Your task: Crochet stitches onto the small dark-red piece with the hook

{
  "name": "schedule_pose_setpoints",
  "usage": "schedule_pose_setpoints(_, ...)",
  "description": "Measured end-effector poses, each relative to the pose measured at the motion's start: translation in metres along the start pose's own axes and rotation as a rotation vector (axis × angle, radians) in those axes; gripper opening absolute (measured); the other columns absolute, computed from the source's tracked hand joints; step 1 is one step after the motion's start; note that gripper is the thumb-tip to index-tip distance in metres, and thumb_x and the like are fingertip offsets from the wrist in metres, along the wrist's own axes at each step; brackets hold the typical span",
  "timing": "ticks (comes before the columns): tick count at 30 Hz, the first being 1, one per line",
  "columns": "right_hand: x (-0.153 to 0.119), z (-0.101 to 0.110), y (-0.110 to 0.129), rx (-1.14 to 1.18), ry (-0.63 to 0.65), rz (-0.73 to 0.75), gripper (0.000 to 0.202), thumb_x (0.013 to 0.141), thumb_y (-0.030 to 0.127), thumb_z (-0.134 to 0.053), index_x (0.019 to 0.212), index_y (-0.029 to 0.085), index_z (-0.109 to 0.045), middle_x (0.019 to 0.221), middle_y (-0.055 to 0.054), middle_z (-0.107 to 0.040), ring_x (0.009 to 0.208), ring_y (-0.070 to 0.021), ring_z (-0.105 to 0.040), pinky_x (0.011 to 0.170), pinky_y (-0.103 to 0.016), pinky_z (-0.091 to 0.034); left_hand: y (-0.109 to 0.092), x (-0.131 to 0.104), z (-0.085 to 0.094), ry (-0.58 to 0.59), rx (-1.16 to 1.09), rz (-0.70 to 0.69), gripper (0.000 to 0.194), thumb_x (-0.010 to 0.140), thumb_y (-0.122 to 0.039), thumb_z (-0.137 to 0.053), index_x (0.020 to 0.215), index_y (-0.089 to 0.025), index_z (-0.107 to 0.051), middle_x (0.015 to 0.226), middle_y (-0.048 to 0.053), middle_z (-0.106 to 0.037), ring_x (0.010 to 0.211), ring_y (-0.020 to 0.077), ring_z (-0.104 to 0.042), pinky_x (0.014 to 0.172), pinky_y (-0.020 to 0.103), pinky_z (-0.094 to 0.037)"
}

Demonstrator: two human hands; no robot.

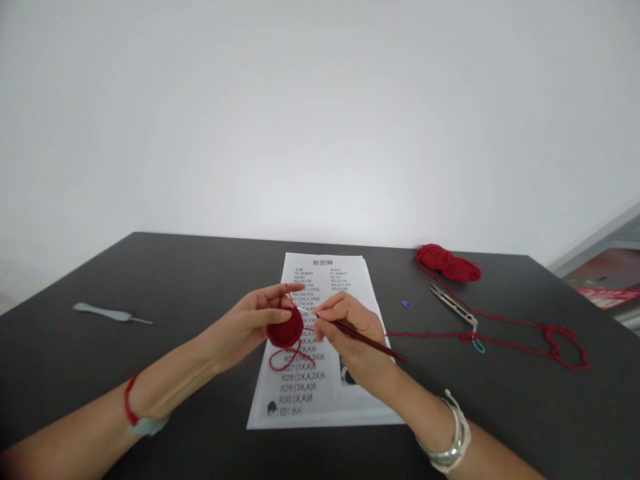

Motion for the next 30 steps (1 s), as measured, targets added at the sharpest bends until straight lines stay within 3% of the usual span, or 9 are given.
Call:
schedule_pose_setpoints(9,0.001,0.004,-0.001,0.047,0.115,-0.086,0.012,0.079,0.011,-0.068,0.079,0.023,-0.069,0.083,-0.001,-0.063,0.056,-0.011,-0.064,0.051,-0.027,-0.054,-0.002,-0.002,0.003,0.086,0.088,0.085,0.042,0.061,-0.006,-0.074,0.102,-0.013,-0.066,0.074,-0.001,-0.061,0.062,0.0077,-0.055,0.059,0.021,-0.04)
schedule_pose_setpoints(16,0.004,0.003,0.002,0.134,0.127,-0.125,0.009,0.075,0.012,-0.072,0.074,0.021,-0.069,0.079,-0.001,-0.065,0.049,-0.0104,-0.063,0.047,-0.026,-0.054,-0.001,-0.002,0.002,0.197,0.138,0.146,0.039,0.064,-0.007,-0.071,0.102,-0.014,-0.068,0.072,-0.001,-0.061,0.06,0.0076,-0.054,0.055,0.019,-0.04)
schedule_pose_setpoints(22,0.008,0.0,-0.005,0.346,0.197,-0.331,0.011,0.071,0.019,-0.076,0.067,0.019,-0.066,0.074,-0.001,-0.066,0.048,-0.0105,-0.062,0.041,-0.023,-0.052,-0.002,-0.004,-0.001,0.256,0.153,0.198,0.038,0.061,-0.006,-0.071,0.098,-0.013,-0.07,0.069,-0.002,-0.058,0.058,0.0062,-0.051,0.053,0.018,-0.037)
schedule_pose_setpoints(25,0.006,-0.005,-0.015,0.486,0.175,-0.475,0.013,0.069,0.02,-0.078,0.066,0.018,-0.065,0.072,0.0,-0.067,0.048,-0.0085,-0.058,0.038,-0.018,-0.048,-0.005,-0.004,-0.003,0.222,0.241,0.093,0.036,0.063,-0.007,-0.07,0.098,-0.014,-0.069,0.07,-0.002,-0.06,0.059,0.0075,-0.053,0.055,0.02,-0.038)
schedule_pose_setpoints(28,0.002,-0.011,-0.026,0.579,0.068,-0.552,0.012,0.071,0.019,-0.076,0.068,0.019,-0.065,0.07,0.002,-0.066,0.051,-0.0069,-0.057,0.043,-0.016,-0.049,-0.011,-0.004,-0.004,0.064,0.335,-0.137,0.034,0.068,-0.01,-0.069,0.101,-0.016,-0.065,0.069,-0.003,-0.06,0.062,0.0099,-0.055,0.062,0.024,-0.042)
schedule_pose_setpoints(30,0.0,-0.012,-0.029,0.556,-0.022,-0.519,0.009,0.073,0.02,-0.074,0.07,0.02,-0.065,0.068,0.002,-0.065,0.053,-0.0078,-0.057,0.048,-0.017,-0.051,-0.009,-0.006,-0.006,-0.052,0.338,-0.234,0.03,0.068,-0.011,-0.068,0.097,-0.017,-0.065,0.067,-0.003,-0.06,0.063,0.0109,-0.056,0.064,0.026,-0.043)
Point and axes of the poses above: each hand's wrist, its own x-axis towards the middle knuckle, its own z-axis out of the back of the hand, y = z × x, the point moved 6 cm from there along x, towards the middle knuckle
